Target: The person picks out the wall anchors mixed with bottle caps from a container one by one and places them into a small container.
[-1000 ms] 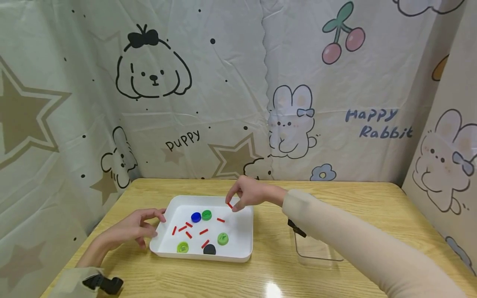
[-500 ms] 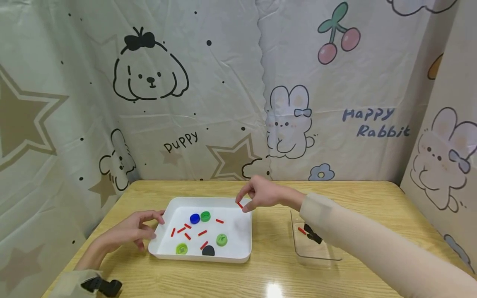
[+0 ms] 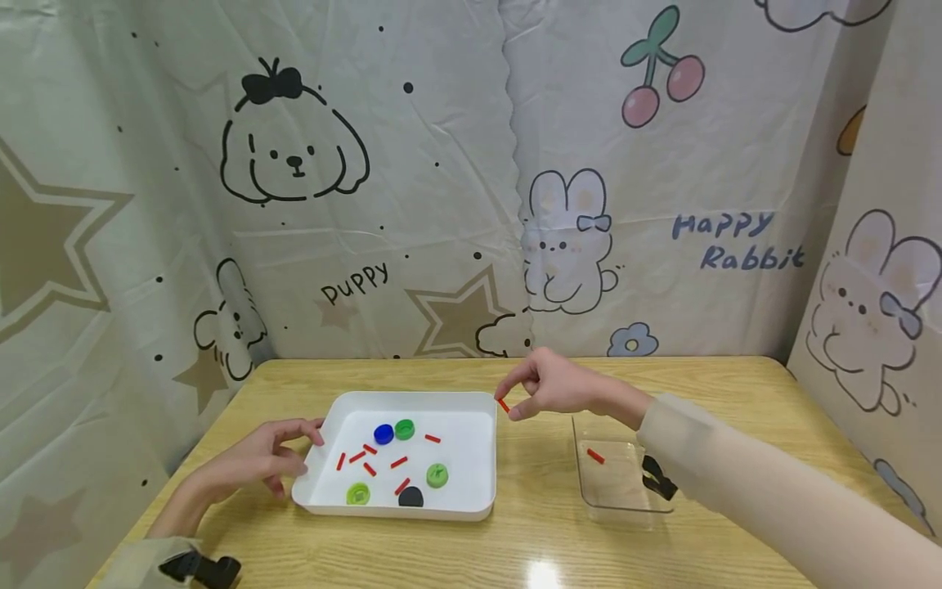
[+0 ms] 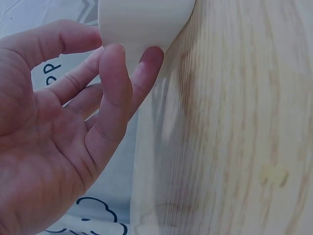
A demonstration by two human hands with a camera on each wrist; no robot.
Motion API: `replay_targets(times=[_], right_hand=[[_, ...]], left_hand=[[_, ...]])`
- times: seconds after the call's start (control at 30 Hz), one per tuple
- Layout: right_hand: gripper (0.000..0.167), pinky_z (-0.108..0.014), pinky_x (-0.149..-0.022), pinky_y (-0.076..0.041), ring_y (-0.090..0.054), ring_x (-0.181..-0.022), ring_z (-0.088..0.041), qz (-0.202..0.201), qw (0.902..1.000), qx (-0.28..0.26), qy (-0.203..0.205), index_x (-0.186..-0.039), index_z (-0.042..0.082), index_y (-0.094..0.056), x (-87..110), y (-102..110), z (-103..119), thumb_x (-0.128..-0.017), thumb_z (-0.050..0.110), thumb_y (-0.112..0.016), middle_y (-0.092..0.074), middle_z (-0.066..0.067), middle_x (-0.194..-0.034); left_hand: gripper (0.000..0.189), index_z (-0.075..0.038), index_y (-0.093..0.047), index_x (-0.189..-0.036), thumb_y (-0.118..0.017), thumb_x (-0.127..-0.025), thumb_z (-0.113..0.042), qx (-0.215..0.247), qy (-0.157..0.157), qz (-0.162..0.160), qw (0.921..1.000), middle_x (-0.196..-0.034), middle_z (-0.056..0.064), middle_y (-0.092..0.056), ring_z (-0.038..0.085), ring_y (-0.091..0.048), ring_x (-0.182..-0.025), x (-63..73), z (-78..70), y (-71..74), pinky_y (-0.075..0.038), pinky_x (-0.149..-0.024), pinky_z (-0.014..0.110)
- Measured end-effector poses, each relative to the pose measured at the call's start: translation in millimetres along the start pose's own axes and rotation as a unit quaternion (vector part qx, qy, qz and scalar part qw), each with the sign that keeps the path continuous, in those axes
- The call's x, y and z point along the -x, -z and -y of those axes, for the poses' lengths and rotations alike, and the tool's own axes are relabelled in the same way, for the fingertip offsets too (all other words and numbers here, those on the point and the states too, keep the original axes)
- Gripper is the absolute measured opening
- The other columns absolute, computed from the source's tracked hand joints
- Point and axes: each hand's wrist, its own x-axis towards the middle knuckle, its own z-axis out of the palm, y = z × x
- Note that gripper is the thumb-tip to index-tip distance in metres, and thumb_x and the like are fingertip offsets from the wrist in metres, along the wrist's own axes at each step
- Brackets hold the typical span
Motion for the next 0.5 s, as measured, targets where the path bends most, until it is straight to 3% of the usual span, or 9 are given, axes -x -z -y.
replay_targets(times=[0.27, 0.5], right_hand=[[0.028, -0.025, -0.053, -0.026, -0.017, -0.056, -0.011, -0.009, 0.9991, -0.038, -0.018, -0.117, 0.004, -0.078, 23.5, 8.5, -6.0, -0.089, 0.009, -0.083, -0.018, 0.005, -0.063], [0.029, -0.025, -0.055, -0.029, -0.017, -0.056, -0.012, -0.024, 0.9987, -0.037, -0.026, -0.119, 0.005, -0.078, 42.6, 15.7, -12.6, -0.091, 0.011, -0.082, -0.019, 0.004, -0.063]], left_hand=[[0.036, 0.002, -0.061, -0.120, -0.072, -0.085, 0.002, 0.004, -0.002, 0.000, 1.0000, -0.167, 0.028, -0.027, 0.031, -0.065, -0.074, 1.2, 0.7, 0.4, -0.060, -0.053, 0.041], [0.036, 0.002, -0.061, -0.121, -0.072, -0.086, 0.001, 0.005, 0.002, 0.000, 1.0000, -0.168, 0.028, -0.027, 0.031, -0.064, -0.072, 0.9, 1.0, -0.1, -0.060, -0.053, 0.041]])
